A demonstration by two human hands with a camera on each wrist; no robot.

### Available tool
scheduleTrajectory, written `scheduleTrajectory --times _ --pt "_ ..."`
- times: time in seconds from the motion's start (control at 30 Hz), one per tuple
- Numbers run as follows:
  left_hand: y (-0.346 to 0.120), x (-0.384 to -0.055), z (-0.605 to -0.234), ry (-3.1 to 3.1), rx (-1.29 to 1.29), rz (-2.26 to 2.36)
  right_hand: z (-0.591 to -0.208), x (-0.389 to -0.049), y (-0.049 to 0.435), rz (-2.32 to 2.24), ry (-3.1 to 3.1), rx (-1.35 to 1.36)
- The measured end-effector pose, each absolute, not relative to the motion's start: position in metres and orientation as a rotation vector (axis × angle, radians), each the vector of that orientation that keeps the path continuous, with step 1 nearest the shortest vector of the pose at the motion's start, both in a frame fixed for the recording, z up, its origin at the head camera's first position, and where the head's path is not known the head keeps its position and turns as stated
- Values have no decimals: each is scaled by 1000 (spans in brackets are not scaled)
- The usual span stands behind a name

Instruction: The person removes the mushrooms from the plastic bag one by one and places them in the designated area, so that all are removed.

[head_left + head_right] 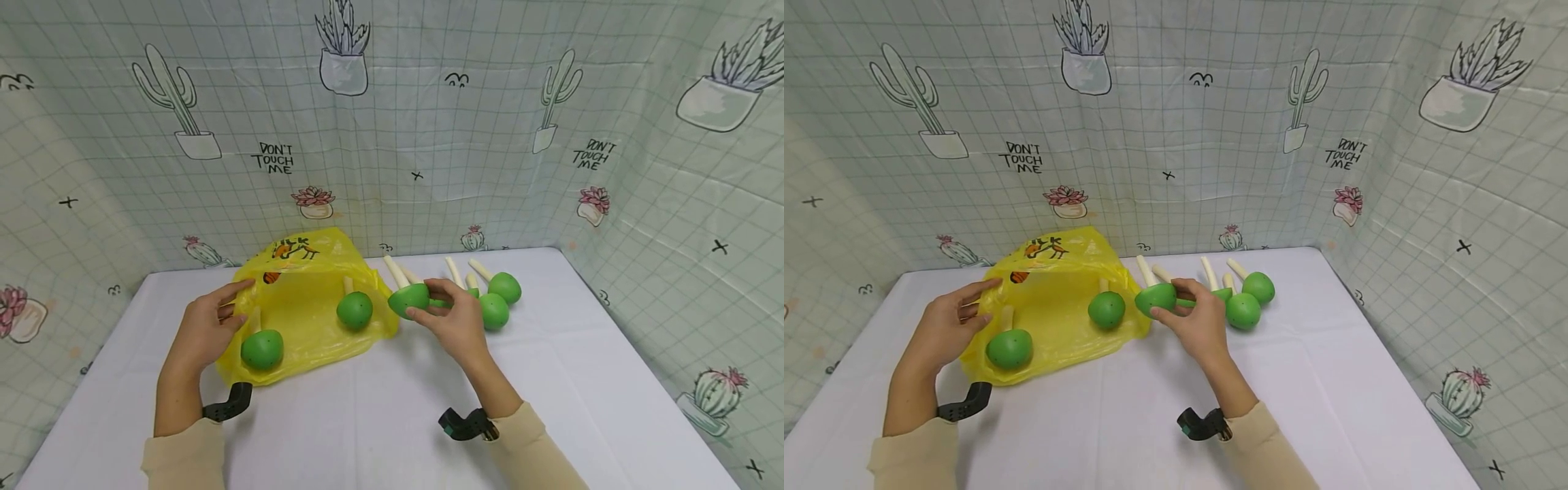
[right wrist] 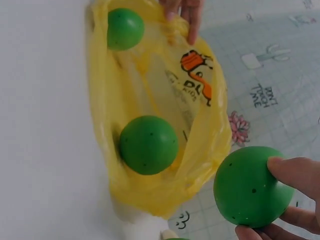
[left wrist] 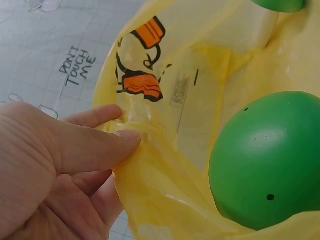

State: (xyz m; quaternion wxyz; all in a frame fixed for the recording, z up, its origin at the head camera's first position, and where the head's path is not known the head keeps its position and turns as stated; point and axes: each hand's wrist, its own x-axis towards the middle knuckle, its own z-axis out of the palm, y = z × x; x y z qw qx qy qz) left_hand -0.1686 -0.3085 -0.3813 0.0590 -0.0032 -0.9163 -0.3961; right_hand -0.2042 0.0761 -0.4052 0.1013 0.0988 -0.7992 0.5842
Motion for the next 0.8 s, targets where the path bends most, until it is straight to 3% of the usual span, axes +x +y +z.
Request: scheduleTrajectory --times 0.8 --pt "-310 -167 -381 -2771 -26 -1185 -441 -209 90 1575 -2482 244"
